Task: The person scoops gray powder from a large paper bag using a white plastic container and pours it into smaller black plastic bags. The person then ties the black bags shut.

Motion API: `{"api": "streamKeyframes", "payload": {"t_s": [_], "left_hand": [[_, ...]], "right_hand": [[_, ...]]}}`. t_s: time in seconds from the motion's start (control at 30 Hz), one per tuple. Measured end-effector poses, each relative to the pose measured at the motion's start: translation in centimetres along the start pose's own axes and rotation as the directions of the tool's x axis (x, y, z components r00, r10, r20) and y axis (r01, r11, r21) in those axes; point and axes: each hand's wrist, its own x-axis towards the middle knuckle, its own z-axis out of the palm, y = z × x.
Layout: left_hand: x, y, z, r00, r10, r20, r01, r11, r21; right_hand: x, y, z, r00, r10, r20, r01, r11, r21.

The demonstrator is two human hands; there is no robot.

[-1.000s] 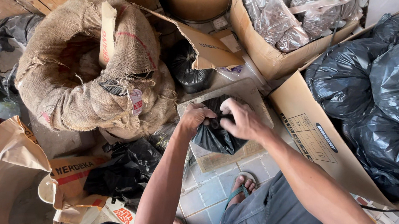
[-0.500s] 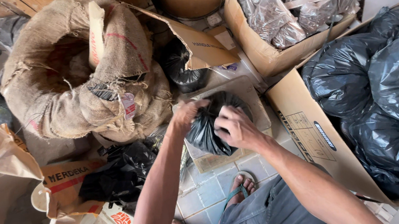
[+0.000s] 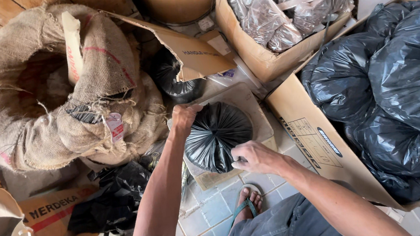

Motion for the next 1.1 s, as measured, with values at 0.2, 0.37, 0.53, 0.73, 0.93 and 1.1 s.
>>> {"api": "streamKeyframes", "payload": {"t_s": [0.2,0.37,0.53,0.73,0.93,1.1], "left_hand": [[3.0,-3.1,0.1,0.997,-0.070,-0.024,0.071,0.997,0.032],[2.6,-3.6,-0.9,0.993,-0.100,-0.059,0.105,0.990,0.091],[-9.9,6.2,-3.6,1.000,0.023,0.011,-0.023,1.000,-0.006],[-12.9,3.4,-1.4,0.784,0.573,0.239,-0.459,0.794,-0.398],[-12.2,1.8,-1.2,0.639,0.728,0.249,-0.741,0.669,-0.056],[-10.0,0.4,-0.7,0.738,0.588,0.333,-0.673,0.682,0.287]], "right_hand": [[0.0,2.9,1.6,0.993,0.020,0.115,-0.029,0.996,0.079],[-0.3,2.7,0.8,0.989,0.045,0.140,-0.057,0.995,0.084],[0.4,0.5,-1.4,0.992,0.058,0.114,-0.079,0.979,0.188],[2.4,-1.4,-3.5,0.976,0.126,-0.177,-0.008,0.834,0.552],[5.0,-6.4,-3.9,0.925,0.308,-0.223,-0.013,0.612,0.790],[7.6,-5.2,-2.0,0.875,0.413,-0.253,0.031,0.474,0.880]]}}
